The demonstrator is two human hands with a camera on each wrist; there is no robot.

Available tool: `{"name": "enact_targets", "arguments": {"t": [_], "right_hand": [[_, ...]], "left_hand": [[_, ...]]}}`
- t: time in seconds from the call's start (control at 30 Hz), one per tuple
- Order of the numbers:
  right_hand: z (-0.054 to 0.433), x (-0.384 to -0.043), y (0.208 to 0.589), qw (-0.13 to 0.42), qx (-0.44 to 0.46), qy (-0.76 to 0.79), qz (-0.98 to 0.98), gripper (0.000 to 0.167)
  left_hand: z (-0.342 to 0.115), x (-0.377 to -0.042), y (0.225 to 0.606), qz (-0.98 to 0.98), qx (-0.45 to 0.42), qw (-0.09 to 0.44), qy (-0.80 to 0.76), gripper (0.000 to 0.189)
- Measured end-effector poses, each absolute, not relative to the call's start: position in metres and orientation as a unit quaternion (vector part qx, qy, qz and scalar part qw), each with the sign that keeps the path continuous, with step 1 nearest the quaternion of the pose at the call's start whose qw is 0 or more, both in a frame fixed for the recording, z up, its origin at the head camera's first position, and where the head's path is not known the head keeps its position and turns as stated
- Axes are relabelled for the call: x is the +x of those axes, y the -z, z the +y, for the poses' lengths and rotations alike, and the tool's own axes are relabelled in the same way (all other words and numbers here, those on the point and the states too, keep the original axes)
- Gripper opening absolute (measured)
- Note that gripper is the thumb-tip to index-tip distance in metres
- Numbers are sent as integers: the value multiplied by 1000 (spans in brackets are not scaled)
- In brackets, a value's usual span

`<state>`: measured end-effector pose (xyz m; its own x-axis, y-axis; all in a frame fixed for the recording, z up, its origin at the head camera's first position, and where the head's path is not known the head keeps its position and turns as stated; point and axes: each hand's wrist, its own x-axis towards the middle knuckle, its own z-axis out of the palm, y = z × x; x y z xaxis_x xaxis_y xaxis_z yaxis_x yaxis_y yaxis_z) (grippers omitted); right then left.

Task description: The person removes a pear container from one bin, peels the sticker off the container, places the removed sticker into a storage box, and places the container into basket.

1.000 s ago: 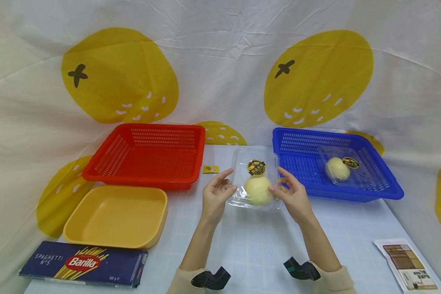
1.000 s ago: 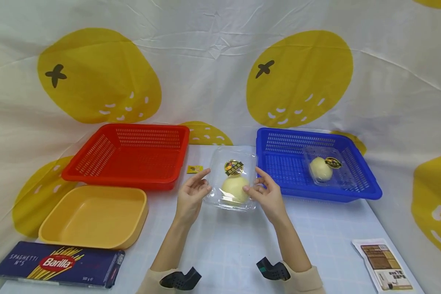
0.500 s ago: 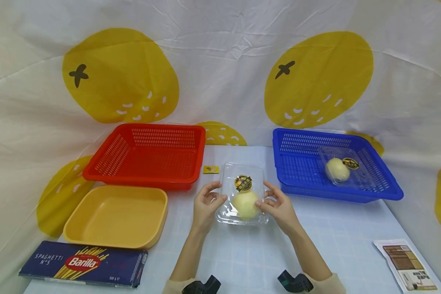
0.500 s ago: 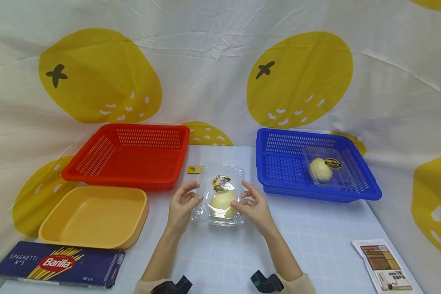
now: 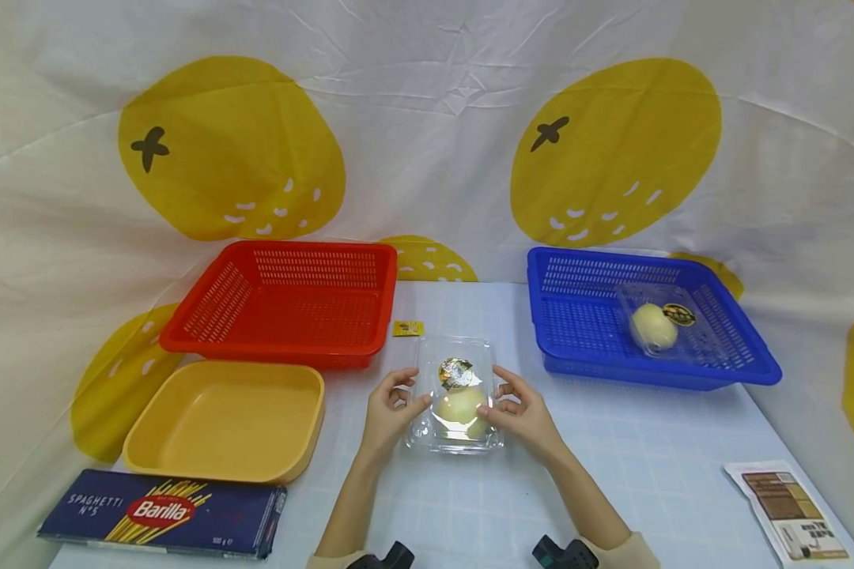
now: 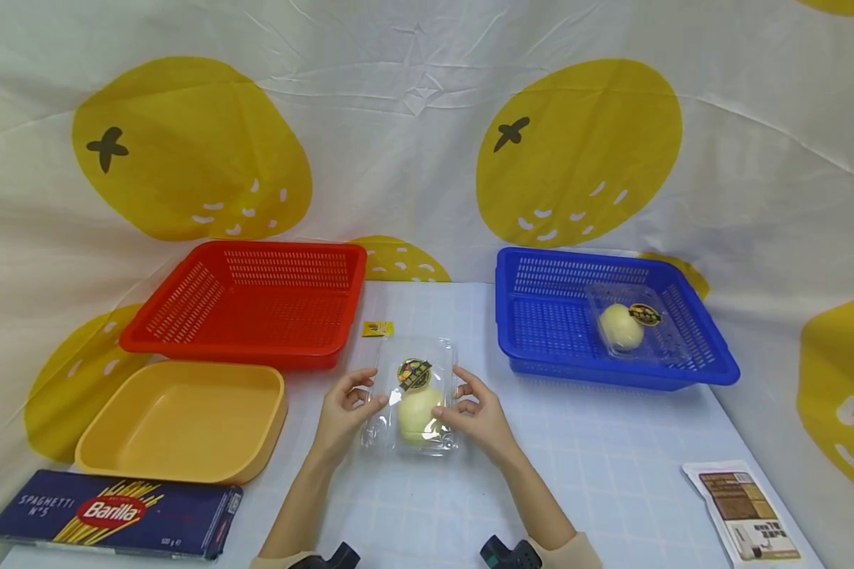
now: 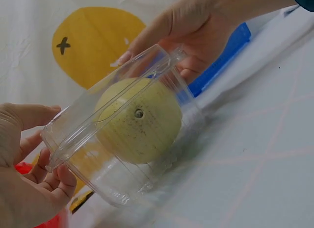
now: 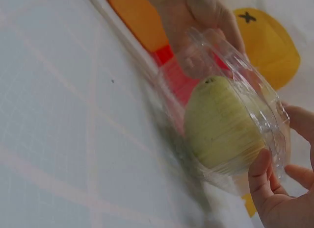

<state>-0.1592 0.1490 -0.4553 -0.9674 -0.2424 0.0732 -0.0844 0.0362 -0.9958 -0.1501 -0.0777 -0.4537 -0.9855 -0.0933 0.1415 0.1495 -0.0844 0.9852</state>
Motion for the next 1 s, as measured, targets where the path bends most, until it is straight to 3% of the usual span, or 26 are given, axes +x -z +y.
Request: {"name": "enact_targets", "arguments": {"t": [0.33, 0.53, 0.8, 1.0], "right_hand": [[146, -159, 459, 81, -89, 667, 735, 73], [146, -161, 461, 87, -83, 666, 736, 72], [148, -163, 466, 86, -84, 660, 741, 71], [148, -163, 467, 92, -75, 654, 747, 73]], "left_hand": [[-84, -151, 463, -689, -27, 75, 720, 44], [-85, -154, 461, -730, -21, 97, 676, 37], [-76, -157, 424, -728, -91, 172, 657, 27], [-70, -168, 415, -730, -124, 164, 651, 29]]}}
